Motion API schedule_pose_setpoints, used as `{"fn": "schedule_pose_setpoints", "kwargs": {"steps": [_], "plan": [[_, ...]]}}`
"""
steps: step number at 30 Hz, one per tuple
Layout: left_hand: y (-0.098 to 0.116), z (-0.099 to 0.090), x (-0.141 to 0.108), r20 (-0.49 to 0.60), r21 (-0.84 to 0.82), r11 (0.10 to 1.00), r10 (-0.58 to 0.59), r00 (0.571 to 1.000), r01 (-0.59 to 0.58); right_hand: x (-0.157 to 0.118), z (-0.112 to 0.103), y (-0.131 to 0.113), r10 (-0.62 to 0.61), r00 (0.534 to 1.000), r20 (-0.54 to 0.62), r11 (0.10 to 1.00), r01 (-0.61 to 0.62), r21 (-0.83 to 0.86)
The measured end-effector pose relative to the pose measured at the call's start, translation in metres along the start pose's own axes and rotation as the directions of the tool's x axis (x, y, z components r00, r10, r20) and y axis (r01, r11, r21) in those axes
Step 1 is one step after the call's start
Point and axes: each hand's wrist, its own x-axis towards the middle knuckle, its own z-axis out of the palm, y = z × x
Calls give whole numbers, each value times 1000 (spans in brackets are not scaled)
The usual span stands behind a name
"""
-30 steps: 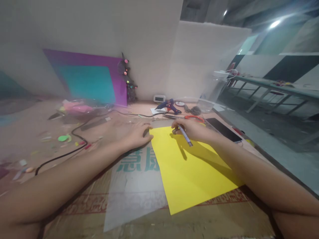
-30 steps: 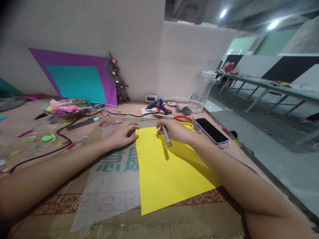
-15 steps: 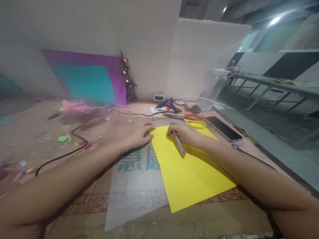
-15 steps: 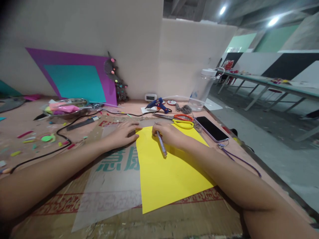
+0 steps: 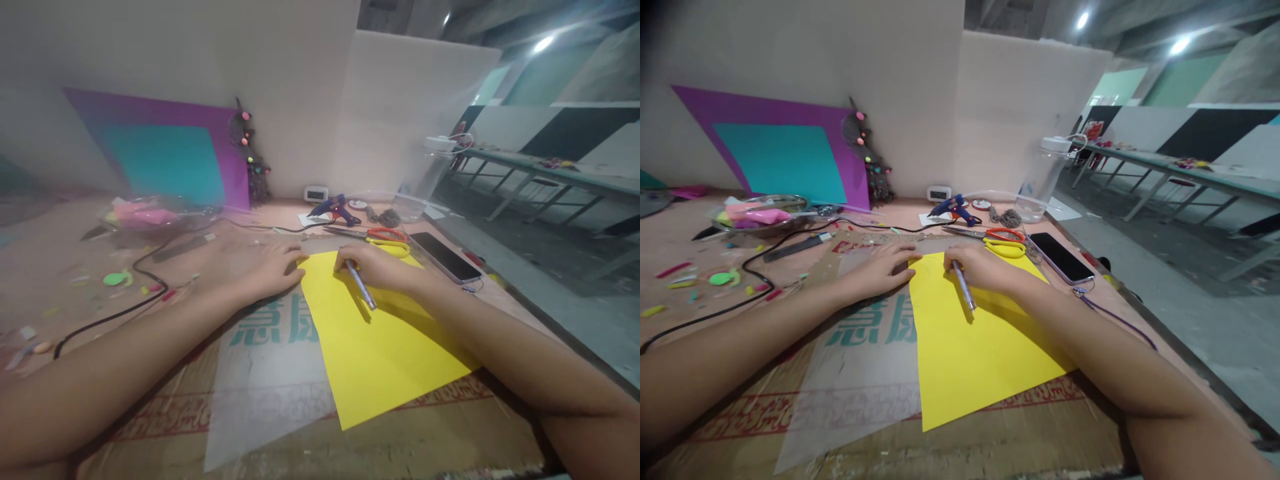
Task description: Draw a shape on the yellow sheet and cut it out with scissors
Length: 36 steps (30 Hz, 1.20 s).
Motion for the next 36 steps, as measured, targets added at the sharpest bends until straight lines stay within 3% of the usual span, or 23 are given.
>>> {"fn": "schedule_pose_setpoints", "kwargs": {"steps": [2, 7, 10, 12, 15, 19, 22, 24, 26, 28, 30, 33, 36], "plan": [[1, 0, 0, -2, 4, 1000, 2, 1000, -2, 0, 0, 0, 14, 999, 30, 1000, -14, 17], [0, 1, 1, -4, 12, 1000, 2, 1000, -2, 0, 2, -4, 33, 992, -125, 999, -37, -28], [-1, 1, 2, -9, 8, 1000, 6, 1000, -6, 1, 0, -2, 59, 998, 4, 996, -59, 65], [-1, 1, 2, -16, 5, 1000, 8, 1000, -8, 3, 2, 4, 85, 996, 13, 992, -86, 94], [0, 1, 2, -15, 8, 1000, 3, 1000, -2, 7, 8, 20, 130, 978, -165, 991, -121, 61], [1, 0, 1, -13, 3, 1000, 4, 1000, -4, 6, 5, 42, 266, 891, -369, 964, -233, 131], [0, 2, 0, -30, -3, 1000, 6, 1000, -7, 3, -3, 39, 355, 849, -392, 917, -234, 322], [0, 4, 1, -52, -3, 1000, 1, 999, -1, 3, -6, 29, 406, 874, -265, 789, -189, 585], [-1, 6, 1, -75, -10, 1000, -14, 997, 13, 8, -2, 17, 411, 911, 3, 503, -229, 833], [-1, 7, 1, -96, -22, 999, -28, 995, 26, 16, 7, 8, 366, 904, 222, 232, -320, 918], [-1, 8, 1, -104, -29, 999, -25, 994, 22, 24, 17, 4, 389, 899, 201, 149, -276, 949], [-1, 7, 1, -96, -21, 1000, -9, 995, 7, 30, 27, 7, 421, 907, -5, 245, -109, 963], [-1, 7, -1, -90, -9, 1000, 8, 996, -9, 27, 28, 12, 351, 926, -140, 533, -75, 843]]}}
